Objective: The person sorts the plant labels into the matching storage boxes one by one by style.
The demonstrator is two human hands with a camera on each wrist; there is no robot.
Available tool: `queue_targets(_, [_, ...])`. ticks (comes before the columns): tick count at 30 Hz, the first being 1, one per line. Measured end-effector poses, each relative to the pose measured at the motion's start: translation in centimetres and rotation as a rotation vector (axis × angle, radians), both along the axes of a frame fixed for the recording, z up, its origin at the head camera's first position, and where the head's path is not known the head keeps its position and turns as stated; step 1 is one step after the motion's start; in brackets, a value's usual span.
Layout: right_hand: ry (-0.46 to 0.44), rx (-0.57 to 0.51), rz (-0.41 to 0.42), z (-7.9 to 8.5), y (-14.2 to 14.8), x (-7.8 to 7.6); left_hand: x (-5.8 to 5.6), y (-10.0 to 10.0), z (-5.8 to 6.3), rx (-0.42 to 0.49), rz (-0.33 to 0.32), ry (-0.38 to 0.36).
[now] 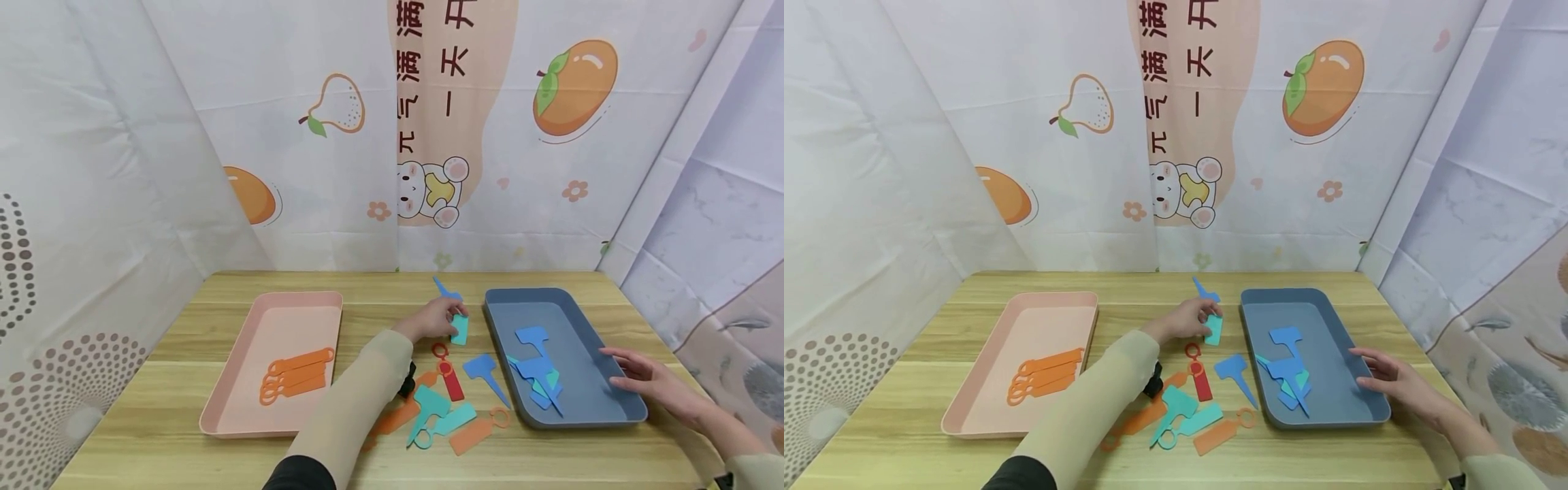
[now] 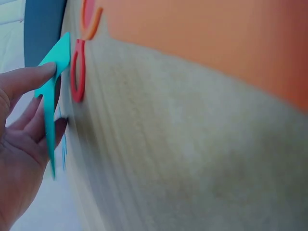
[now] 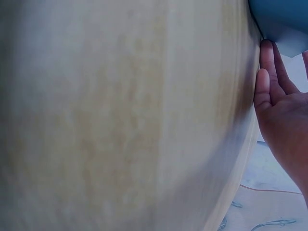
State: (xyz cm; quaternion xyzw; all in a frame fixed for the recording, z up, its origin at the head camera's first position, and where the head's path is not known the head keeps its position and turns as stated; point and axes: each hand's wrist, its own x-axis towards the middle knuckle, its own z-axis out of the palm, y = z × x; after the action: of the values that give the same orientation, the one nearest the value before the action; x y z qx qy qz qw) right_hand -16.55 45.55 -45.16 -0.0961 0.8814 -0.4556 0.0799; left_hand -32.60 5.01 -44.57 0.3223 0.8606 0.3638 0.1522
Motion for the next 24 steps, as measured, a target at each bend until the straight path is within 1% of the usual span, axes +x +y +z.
queue_targets(2, [-0.012, -0.002, 0.002, 0.0, 0.0, 0.0, 0.1, -0.2, 0.2, 0.033, 0.007, -0.047])
queue_targets(5, [-0.029, -0.009, -0.007, 0.1, 0.0, 0.0, 0.3, -0.4, 0.5, 0.071, 0.002, -0.074])
queue_targets(7, [-0.039, -0.016, 0.001, 0.2, 0.0, 0.0, 0.5, -0.4, 0.9, 0.092, -0.003, -0.079])
queue_targets(10, [-0.046, -0.022, -0.004, 0.2, 0.1, 0.0, 0.7, -0.3, 1.6, 0.125, -0.014, -0.05])
queue_targets(12, [-0.045, -0.018, -0.005, 0.2, 0.1, 0.0, 1.0, -0.1, 2.3, 0.149, -0.018, -0.042])
queue_targets(14, [-0.045, -0.012, -0.009, 0.2, 0.1, 0.0, 1.2, 0.3, 3.0, 0.18, -0.027, -0.039])
queue_targets(17, [-0.045, -0.002, -0.015, 0.3, 0.0, 0.0, 1.7, 1.1, 3.9, 0.226, -0.038, -0.07])
queue_targets(19, [-0.046, -0.001, -0.014, 0.3, 0.0, 0.0, 2.0, 1.8, 4.4, 0.243, -0.055, -0.071])
queue_targets(22, [-0.045, -0.001, -0.016, 0.3, 0.0, 0.0, 2.6, 2.9, 4.9, 0.236, -0.092, -0.047])
queue_targets(24, [-0.044, 0.003, -0.022, 0.2, 0.0, 0.0, 3.2, 3.6, 5.2, 0.216, -0.113, -0.039])
